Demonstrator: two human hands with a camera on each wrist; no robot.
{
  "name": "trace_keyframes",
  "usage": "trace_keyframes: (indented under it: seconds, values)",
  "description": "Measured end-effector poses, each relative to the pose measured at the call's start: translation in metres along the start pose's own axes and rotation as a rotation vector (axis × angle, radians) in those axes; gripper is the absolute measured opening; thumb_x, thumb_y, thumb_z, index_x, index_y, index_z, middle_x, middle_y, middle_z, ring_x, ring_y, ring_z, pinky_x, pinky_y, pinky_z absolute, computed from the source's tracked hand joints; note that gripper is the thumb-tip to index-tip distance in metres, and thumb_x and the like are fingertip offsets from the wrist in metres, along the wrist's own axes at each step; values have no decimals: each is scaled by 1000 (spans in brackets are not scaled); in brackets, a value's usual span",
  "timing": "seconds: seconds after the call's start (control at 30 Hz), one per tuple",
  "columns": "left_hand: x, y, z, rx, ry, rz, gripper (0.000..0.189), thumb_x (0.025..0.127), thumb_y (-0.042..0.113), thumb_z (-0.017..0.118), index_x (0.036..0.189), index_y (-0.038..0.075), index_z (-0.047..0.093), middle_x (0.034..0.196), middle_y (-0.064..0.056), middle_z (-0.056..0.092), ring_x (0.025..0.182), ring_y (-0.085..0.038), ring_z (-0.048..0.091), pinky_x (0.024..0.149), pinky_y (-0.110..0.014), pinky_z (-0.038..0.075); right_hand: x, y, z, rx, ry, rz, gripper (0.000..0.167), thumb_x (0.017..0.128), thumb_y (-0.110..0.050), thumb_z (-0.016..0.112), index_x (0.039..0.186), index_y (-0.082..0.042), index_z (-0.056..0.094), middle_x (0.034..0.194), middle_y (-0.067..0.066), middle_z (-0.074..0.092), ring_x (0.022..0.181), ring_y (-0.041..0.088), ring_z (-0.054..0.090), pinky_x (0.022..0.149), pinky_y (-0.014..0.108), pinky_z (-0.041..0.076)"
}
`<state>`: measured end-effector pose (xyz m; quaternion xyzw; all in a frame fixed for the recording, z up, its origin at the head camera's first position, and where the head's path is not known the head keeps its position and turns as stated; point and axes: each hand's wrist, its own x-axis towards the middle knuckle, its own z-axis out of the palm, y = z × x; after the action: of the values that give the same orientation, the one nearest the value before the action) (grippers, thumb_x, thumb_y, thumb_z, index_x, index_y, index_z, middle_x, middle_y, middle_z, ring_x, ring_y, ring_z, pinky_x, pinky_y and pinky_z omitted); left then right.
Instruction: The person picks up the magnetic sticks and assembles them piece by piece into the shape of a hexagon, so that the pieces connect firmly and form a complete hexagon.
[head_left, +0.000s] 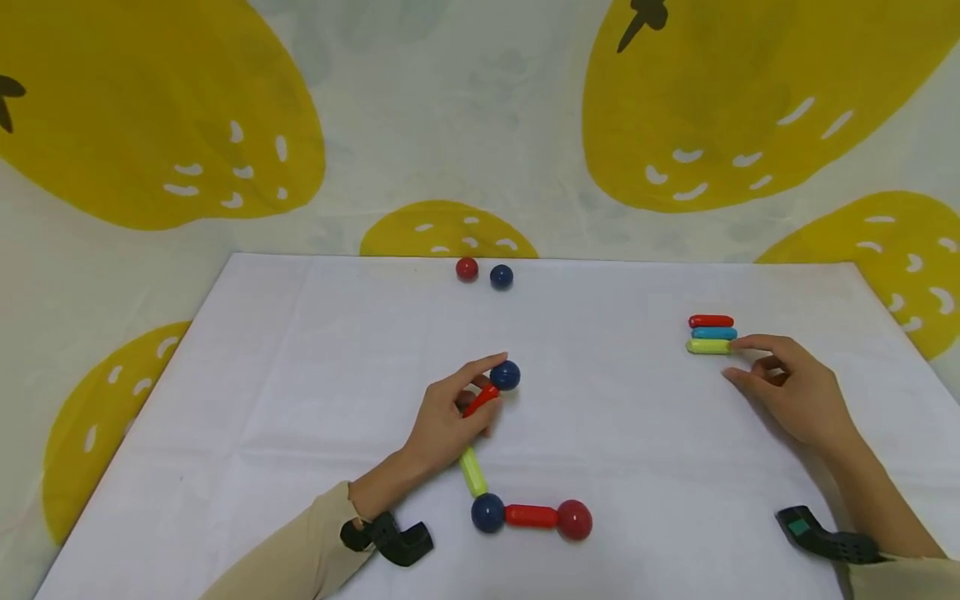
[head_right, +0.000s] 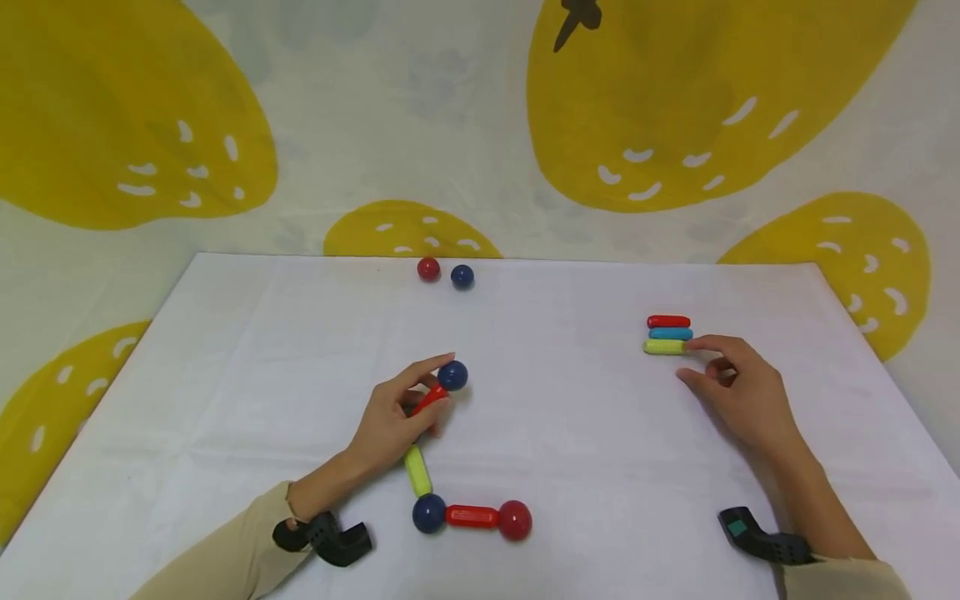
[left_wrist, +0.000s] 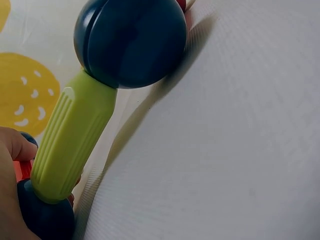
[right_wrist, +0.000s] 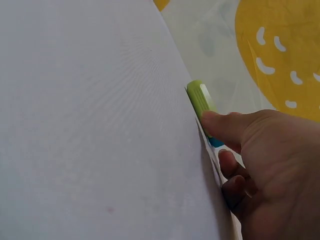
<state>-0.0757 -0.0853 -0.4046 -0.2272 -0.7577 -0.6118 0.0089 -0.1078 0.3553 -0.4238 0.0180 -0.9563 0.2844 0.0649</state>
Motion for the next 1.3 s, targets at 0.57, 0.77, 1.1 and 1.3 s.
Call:
trace_keyframes:
  seconds: [0.57,0.77,1.1,1.3]
  values:
    - [0,2,-3,-12,-7,-28,49,86,-10,61,133,5,54,94,-18,58,51,-30,58,49,-22,42,6,-36,25,-58,86,-190,37,82,-14,77,116,-6,67,85,6,59,71,11,44,57,12,37]
    - [1,5,-3,-23,-8,-24,49,86,-11,61,133,3,54,93,-20,58,52,-31,58,50,-21,42,7,-46,19,-56,70,-105,34,85,-17,73,114,-1,67,88,14,62,74,26,54,56,11,38]
    - [2,4,-4,-27,-10,-5,47,86,-10,61,132,-1,53,93,-20,58,50,-31,56,49,-22,42,-1,-104,24,169,8,-139,29,88,-22,70,114,-8,69,96,8,68,75,-3,60,64,9,46]
    - [2,2,-3,-26,-11,1,47,86,-9,61,132,0,53,93,-19,59,50,-29,56,49,-22,43,-7,-135,35,252,-16,-225,26,86,-13,73,112,-12,69,99,0,67,84,2,59,73,10,46]
